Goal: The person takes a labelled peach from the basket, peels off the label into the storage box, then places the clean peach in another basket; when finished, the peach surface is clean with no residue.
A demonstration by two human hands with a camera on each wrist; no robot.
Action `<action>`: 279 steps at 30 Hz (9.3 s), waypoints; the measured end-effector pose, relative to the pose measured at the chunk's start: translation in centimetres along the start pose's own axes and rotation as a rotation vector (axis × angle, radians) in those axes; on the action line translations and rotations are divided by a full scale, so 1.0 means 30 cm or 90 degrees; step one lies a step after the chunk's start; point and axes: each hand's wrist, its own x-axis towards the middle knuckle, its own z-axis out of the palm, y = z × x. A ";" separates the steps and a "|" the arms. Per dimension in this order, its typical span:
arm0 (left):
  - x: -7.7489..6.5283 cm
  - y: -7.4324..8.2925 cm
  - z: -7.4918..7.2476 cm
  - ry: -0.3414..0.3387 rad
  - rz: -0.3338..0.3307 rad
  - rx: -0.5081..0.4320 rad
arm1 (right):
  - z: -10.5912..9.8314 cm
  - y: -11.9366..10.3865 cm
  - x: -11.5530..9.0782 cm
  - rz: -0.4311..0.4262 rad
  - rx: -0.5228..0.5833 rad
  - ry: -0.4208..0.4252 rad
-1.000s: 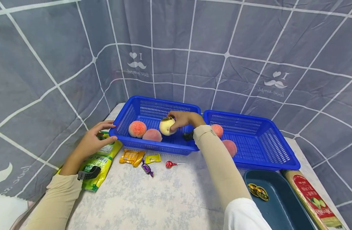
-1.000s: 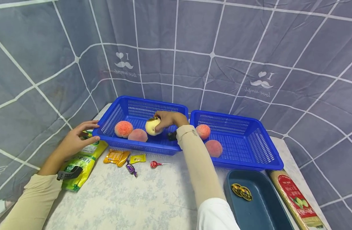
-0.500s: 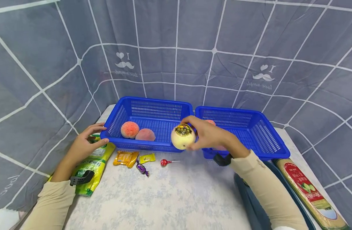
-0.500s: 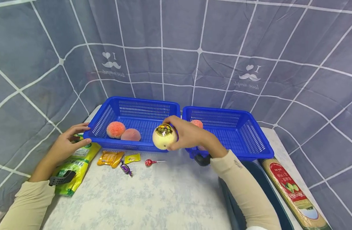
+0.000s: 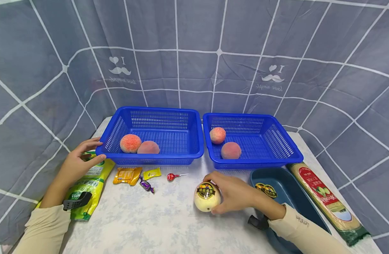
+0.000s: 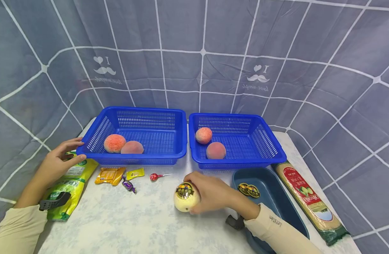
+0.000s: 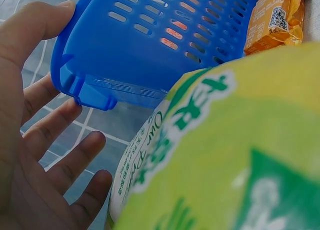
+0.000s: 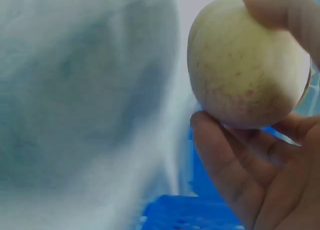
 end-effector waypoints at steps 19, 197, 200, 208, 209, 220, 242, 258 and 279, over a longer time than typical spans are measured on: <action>0.015 0.325 0.221 -0.046 0.277 -0.015 | -0.078 0.037 -0.073 0.093 0.052 -0.140; 0.353 0.495 0.224 -0.288 0.152 0.020 | -0.474 0.614 -0.434 0.324 0.054 0.257; 0.248 0.390 0.094 -0.188 0.110 0.049 | -0.494 0.563 -0.334 0.257 0.014 0.272; 0.072 0.154 -0.056 -0.070 0.029 0.058 | -0.499 0.353 0.060 0.033 0.032 0.210; 0.060 0.137 -0.057 -0.068 0.023 0.060 | -0.492 0.323 0.116 0.007 0.039 0.194; 0.021 0.074 -0.041 -0.009 0.029 0.056 | -0.380 0.082 0.651 -0.074 0.047 -0.028; 0.002 0.048 -0.031 0.006 0.029 0.027 | -0.112 -0.038 1.012 -0.080 0.169 -0.362; 0.003 0.045 -0.023 0.008 0.021 0.017 | -0.133 -0.004 1.002 -0.046 -0.009 -0.176; -0.002 0.028 -0.028 0.005 0.019 0.007 | -0.116 -0.018 1.045 -0.019 -0.004 -0.211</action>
